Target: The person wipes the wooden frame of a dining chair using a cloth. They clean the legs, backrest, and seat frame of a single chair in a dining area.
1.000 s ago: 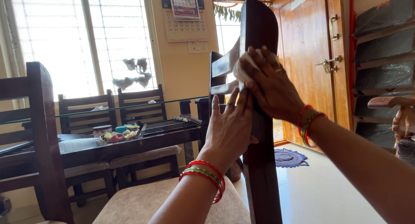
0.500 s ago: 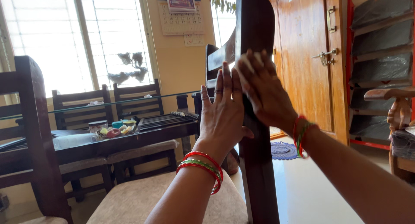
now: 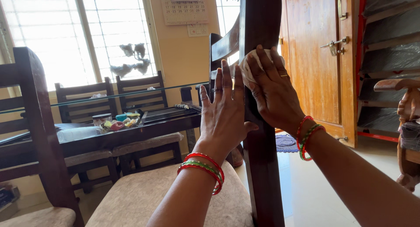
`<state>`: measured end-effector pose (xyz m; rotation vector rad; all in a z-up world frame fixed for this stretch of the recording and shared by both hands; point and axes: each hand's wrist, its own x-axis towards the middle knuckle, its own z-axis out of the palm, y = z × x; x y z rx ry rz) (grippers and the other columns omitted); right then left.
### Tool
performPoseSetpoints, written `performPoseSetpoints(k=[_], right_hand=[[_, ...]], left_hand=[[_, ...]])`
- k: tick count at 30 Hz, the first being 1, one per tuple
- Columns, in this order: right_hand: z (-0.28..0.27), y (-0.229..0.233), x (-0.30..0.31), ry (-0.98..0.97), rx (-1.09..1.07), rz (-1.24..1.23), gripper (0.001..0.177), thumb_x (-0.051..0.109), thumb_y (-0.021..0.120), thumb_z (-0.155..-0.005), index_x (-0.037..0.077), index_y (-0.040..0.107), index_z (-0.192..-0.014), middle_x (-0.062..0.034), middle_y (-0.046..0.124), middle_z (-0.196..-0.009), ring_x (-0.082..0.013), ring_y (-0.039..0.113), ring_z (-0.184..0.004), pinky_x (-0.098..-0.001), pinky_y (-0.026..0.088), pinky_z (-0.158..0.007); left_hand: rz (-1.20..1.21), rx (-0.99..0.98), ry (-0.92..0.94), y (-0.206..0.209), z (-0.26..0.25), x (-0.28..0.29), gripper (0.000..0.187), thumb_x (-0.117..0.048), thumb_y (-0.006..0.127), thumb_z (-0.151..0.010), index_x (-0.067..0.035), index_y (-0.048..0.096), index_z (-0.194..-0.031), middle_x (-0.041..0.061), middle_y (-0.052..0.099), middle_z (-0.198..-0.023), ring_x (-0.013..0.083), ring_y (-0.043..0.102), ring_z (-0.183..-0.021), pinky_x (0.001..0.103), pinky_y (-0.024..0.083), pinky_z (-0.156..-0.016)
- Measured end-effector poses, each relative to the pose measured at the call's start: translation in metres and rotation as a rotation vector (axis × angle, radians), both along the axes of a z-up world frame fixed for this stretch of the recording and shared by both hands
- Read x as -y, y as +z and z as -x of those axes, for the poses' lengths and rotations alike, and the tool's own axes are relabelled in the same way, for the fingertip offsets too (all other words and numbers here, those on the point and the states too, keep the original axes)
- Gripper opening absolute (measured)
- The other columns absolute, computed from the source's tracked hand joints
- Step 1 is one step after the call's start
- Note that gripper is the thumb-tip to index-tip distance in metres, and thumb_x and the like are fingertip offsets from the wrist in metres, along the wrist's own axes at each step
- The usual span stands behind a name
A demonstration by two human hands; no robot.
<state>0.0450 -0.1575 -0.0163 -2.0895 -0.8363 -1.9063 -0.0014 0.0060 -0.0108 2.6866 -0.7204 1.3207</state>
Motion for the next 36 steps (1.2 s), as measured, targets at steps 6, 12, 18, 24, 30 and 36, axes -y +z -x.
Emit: performPoseSetpoints(k=[6,12,18,24,30,36], right_hand=[[0.005,-0.034,-0.003,-0.027,-0.038,0.048,0.058,0.020,0.049,-0.103,0.007,0.038,-0.159,-0.0207,0.026,-0.168,-0.0465,0.018,-0.156,-0.0534,0.021,-0.126],[0.005,-0.080,-0.003,-0.070,-0.044,0.144,0.054,0.024,0.049,-0.102,0.006,0.043,-0.153,-0.0212,0.029,-0.165,-0.0466,0.020,-0.155,-0.0550,0.021,-0.125],[0.008,-0.134,-0.011,-0.099,-0.075,0.159,0.052,0.028,0.046,-0.101,0.009,0.047,-0.149,-0.0205,0.035,-0.161,-0.0480,0.025,-0.150,-0.0572,0.022,-0.122],[0.012,-0.188,-0.010,-0.103,-0.124,0.178,0.052,0.030,0.047,-0.099,0.013,0.049,-0.148,-0.0198,0.037,-0.158,-0.0478,0.027,-0.148,-0.0577,0.023,-0.119],[0.009,-0.255,-0.003,-0.105,-0.194,0.229,0.053,0.032,0.050,-0.095,0.014,0.051,-0.144,-0.0190,0.039,-0.154,-0.0468,0.028,-0.145,-0.0593,0.023,-0.117],[0.013,-0.286,-0.003,-0.130,-0.202,0.215,0.051,0.033,0.050,-0.096,0.015,0.051,-0.144,-0.0165,0.039,-0.155,-0.0439,0.027,-0.147,-0.0631,0.016,-0.118]], left_hand=[[-0.020,-0.042,-0.059,-0.029,-0.001,-0.001,0.135,-0.052,0.090,-0.066,-0.005,0.003,-0.158,0.016,0.000,-0.167,0.0315,0.000,-0.156,0.069,0.011,-0.119],[-0.041,-0.296,-0.019,-0.074,0.007,-0.006,0.135,-0.053,0.088,-0.068,-0.002,0.001,-0.157,0.019,-0.004,-0.168,0.0304,-0.002,-0.156,0.063,0.008,-0.122],[0.012,-0.329,-0.112,-0.137,-0.008,-0.009,0.129,-0.053,0.085,-0.074,0.001,0.004,-0.158,0.021,-0.002,-0.168,0.0327,0.000,-0.156,0.063,0.008,-0.121],[0.056,-0.463,-0.166,-0.197,-0.011,-0.010,0.127,-0.054,0.083,-0.077,0.008,0.006,-0.156,0.025,-0.001,-0.169,0.0342,0.000,-0.158,0.063,0.009,-0.122],[0.019,-0.479,-0.243,-0.252,-0.009,-0.021,0.116,-0.051,0.077,-0.086,0.008,0.009,-0.159,0.028,0.002,-0.168,0.0382,0.003,-0.157,0.064,0.012,-0.119],[-0.031,-0.456,-0.258,-0.266,-0.008,-0.026,0.109,-0.054,0.072,-0.089,0.002,0.013,-0.161,0.023,0.010,-0.170,0.0361,0.008,-0.158,0.062,0.015,-0.120]])
